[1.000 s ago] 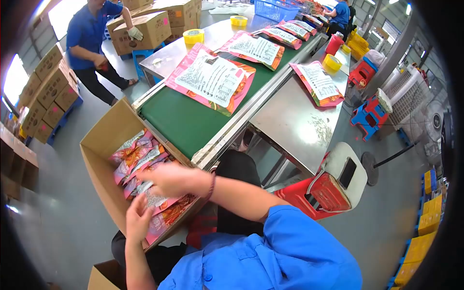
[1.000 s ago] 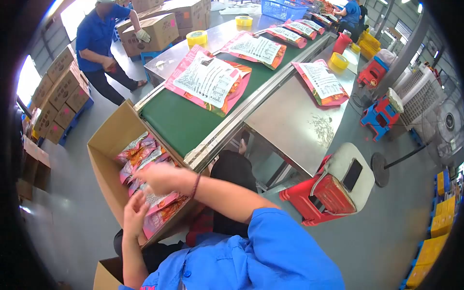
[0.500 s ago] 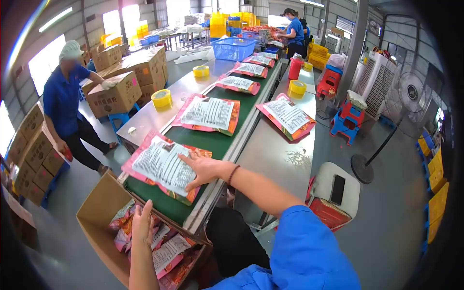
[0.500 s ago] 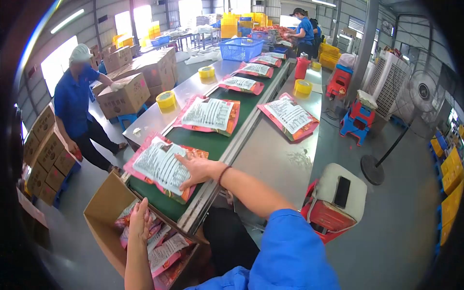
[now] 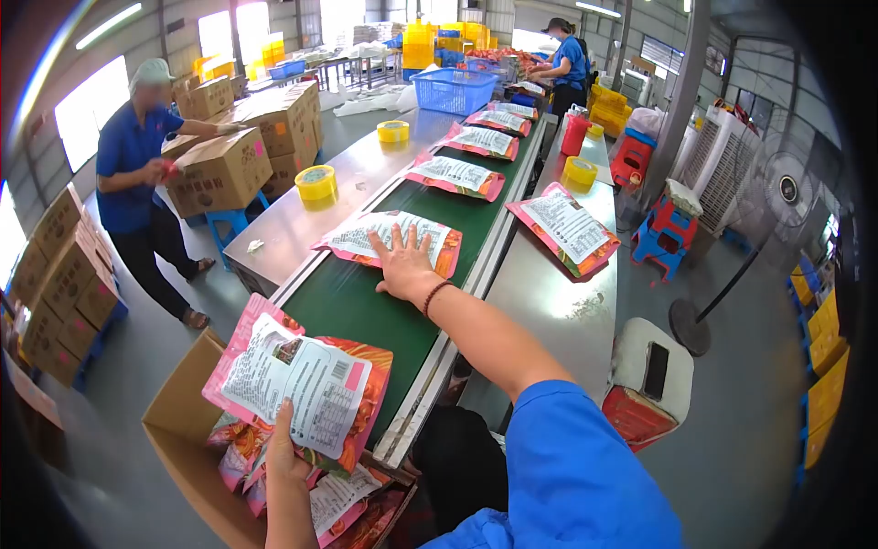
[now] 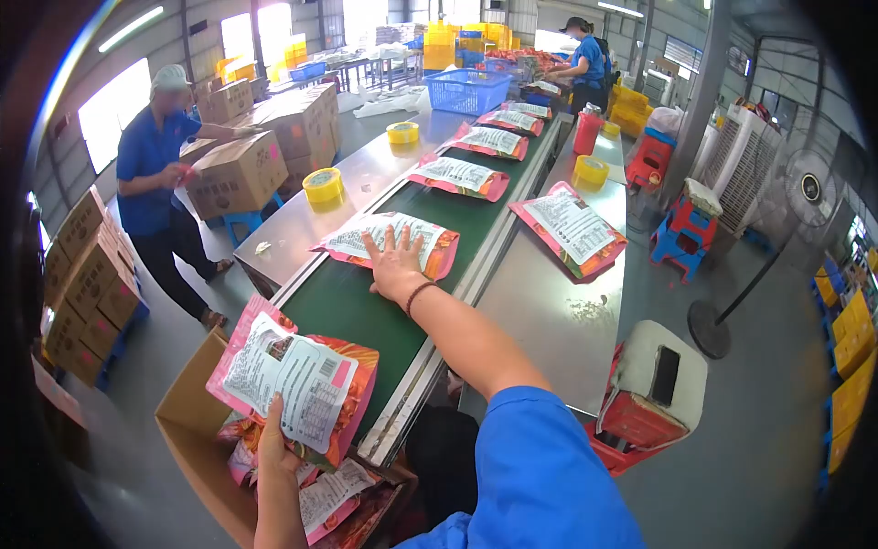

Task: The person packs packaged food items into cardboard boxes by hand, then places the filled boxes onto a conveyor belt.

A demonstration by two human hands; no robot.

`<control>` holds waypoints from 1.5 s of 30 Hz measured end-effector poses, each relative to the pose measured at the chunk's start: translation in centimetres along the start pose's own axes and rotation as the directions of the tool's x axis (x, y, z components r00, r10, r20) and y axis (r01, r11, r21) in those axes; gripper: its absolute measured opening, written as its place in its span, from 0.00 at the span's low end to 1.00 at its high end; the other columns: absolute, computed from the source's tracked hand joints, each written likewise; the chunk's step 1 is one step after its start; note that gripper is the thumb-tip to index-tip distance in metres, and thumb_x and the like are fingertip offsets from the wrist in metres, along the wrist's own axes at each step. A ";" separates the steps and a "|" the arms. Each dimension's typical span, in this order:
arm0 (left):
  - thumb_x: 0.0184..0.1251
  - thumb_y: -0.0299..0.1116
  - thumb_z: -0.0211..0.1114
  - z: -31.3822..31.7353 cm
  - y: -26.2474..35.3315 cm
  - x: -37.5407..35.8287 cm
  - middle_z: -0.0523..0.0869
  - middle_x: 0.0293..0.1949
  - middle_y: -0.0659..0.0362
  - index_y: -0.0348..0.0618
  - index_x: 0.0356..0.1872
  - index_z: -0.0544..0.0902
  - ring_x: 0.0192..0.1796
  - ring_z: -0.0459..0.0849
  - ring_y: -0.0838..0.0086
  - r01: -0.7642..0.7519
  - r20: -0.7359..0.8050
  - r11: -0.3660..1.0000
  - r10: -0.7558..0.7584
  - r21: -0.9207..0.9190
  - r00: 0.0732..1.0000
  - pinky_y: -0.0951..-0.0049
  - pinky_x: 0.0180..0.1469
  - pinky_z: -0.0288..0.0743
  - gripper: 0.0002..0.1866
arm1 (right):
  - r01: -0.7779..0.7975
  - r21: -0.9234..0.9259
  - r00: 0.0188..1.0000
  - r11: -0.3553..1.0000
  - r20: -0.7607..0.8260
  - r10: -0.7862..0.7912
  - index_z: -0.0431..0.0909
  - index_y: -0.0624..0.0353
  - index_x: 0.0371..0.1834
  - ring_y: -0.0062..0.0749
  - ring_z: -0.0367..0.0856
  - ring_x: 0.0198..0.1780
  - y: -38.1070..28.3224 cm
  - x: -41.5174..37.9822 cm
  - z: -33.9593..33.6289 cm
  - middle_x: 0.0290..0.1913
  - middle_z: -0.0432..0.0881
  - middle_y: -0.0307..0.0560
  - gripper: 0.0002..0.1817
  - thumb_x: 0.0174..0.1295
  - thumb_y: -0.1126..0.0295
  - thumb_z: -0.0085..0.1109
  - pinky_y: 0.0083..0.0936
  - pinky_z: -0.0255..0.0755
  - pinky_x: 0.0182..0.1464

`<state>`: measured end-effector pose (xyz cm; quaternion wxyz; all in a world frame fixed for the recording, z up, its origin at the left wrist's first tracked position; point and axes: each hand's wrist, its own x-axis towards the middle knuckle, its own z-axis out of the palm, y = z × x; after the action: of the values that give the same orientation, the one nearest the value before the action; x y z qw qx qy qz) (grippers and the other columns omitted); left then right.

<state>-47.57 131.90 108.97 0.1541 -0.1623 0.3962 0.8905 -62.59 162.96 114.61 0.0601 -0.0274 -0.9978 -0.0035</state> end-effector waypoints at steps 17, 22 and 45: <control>0.62 0.18 0.62 -10.2 10.5 -11.7 0.87 0.45 0.51 0.30 0.53 0.78 0.44 0.86 0.72 -0.558 0.023 0.540 0.705 0.630 0.709 0.71 0.51 0.79 0.17 | 0.452 0.574 0.871 0.683 -0.116 -0.478 0.80 0.63 0.49 0.21 0.80 0.36 -3.9 -6.3 -8.5 0.40 0.85 0.42 0.19 0.64 0.59 0.62 0.22 0.72 0.40; 0.71 0.33 0.49 -19.8 -2.4 -7.2 0.80 0.55 0.43 0.45 0.61 0.75 0.59 0.79 0.53 -0.100 0.141 -0.189 0.219 0.977 0.965 0.59 0.62 0.70 0.20 | 0.604 0.503 0.792 0.618 -0.293 -0.536 0.74 0.59 0.57 0.28 0.78 0.34 -16.7 -12.2 -10.1 0.44 0.79 0.46 0.20 0.64 0.63 0.58 0.27 0.71 0.39; 0.46 0.35 0.76 -16.6 -1.2 -11.3 0.88 0.36 0.46 0.35 0.40 0.86 0.41 0.87 0.63 -0.012 0.017 -0.182 0.028 0.983 0.999 0.66 0.46 0.80 0.19 | 0.552 0.479 0.702 0.682 0.175 -0.690 0.57 0.51 0.74 0.68 0.70 0.61 -25.5 -22.6 13.5 0.72 0.61 0.59 0.42 0.52 0.76 0.61 0.53 0.65 0.64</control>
<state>-34.14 118.46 102.32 0.2073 0.0159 0.9411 0.2666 -43.20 136.45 98.41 -0.1147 0.3308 -0.9192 0.1800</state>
